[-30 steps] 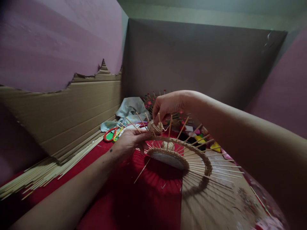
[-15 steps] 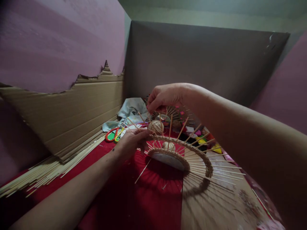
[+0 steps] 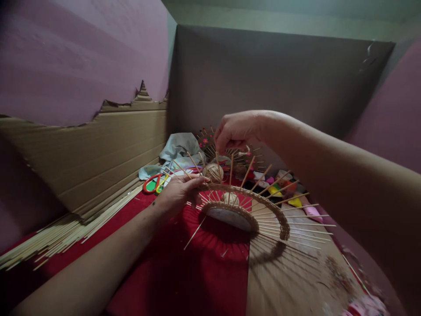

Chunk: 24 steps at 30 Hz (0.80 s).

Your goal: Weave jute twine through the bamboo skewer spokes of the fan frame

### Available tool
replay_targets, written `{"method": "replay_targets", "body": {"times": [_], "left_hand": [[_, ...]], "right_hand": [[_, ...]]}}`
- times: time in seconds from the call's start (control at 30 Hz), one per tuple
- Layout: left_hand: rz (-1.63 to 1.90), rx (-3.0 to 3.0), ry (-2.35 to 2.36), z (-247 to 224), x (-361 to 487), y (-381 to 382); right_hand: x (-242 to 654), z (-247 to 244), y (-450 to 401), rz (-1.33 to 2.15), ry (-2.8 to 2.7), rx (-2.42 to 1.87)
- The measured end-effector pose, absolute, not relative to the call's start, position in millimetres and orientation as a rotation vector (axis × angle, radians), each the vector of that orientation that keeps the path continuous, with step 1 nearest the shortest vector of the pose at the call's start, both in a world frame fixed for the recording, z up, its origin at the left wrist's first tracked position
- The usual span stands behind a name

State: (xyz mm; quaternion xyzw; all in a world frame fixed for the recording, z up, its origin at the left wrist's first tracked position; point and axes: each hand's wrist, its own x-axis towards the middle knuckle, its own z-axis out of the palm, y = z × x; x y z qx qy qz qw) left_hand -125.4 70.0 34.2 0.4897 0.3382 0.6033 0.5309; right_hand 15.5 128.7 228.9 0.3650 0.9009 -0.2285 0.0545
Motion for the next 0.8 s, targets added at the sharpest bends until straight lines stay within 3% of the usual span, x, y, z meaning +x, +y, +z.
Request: {"method": "replay_targets", "body": {"times": [0.17,0.6,0.8], "left_hand": [[1.440,1.115,0.776,36.6,-124.6,68.1],[1.453,1.118,0.793,35.0,-122.6,66.7],[1.881,1.370,1.056,30.1,-116.2,68.7]], "right_hand": [[30.9,212.3,136.5,-0.240,2.454,1.150],[48.8,191.2,160.0,-0.374,2.303,1.015],[52.0,186.3,161.3,-0.381,2.338,1.040]]}}
